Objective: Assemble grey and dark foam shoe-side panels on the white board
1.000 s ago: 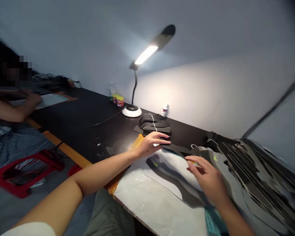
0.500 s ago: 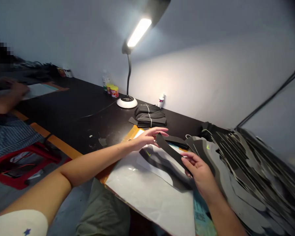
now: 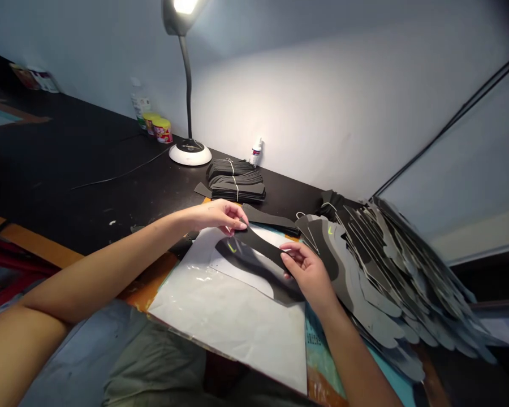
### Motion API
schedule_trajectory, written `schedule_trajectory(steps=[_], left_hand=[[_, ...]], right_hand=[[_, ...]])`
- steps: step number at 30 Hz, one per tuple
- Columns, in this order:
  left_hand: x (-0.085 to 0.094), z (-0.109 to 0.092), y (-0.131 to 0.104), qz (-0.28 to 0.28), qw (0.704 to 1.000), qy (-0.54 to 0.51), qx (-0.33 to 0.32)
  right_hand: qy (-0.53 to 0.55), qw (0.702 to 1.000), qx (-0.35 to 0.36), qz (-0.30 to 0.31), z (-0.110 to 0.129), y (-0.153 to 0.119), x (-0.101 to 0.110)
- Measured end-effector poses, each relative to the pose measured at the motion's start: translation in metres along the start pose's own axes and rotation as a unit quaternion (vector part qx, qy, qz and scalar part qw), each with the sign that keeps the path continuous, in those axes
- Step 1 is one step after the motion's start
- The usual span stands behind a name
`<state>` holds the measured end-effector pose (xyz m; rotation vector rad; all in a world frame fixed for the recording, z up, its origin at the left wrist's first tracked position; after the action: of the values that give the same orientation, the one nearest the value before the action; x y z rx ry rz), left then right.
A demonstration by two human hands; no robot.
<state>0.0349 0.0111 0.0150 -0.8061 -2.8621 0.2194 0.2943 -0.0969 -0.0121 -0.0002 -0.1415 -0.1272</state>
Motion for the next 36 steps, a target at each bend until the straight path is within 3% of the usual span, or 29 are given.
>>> schedule_trajectory(steps=[2, 7, 11, 15, 21, 36], left_hand=[[0.002, -0.002, -0.003, 0.014, 1.000, 0.019, 0.003], [0.007, 0.004, -0.022, -0.003, 0.995, 0.057, -0.087], [0.011, 0.020, -0.037, -0.031, 0.987, 0.101, -0.117], [0.013, 0.030, -0.045, -0.023, 0.981, 0.149, -0.123], [0.016, 0.027, -0.045, 0.008, 0.954, 0.255, -0.160], [0.017, 0.036, -0.042, 0.042, 0.947, 0.269, -0.171]], right_hand=[[-0.029, 0.999, 0.019, 0.024, 0.001, -0.001, -0.002], [-0.130, 0.984, 0.101, 0.068, 0.010, -0.011, -0.009], [-0.164, 0.978, 0.106, 0.078, 0.011, -0.017, -0.016], [-0.182, 0.974, 0.101, 0.087, 0.006, -0.017, -0.020], [-0.262, 0.951, 0.143, 0.084, 0.005, -0.018, -0.023], [-0.282, 0.945, 0.140, 0.091, 0.003, -0.018, -0.025]])
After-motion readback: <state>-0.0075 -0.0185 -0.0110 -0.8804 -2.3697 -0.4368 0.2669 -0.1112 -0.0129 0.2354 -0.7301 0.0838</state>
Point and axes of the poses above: each hand's wrist, its own y-axis towards the middle knuckle, its own x-axis out of the back of the hand, z = x × y, the point moved 1 cm from there along y, towards the middle knuckle, and after that the axes turned 9 degrees about -z, right-handed, at the moved point
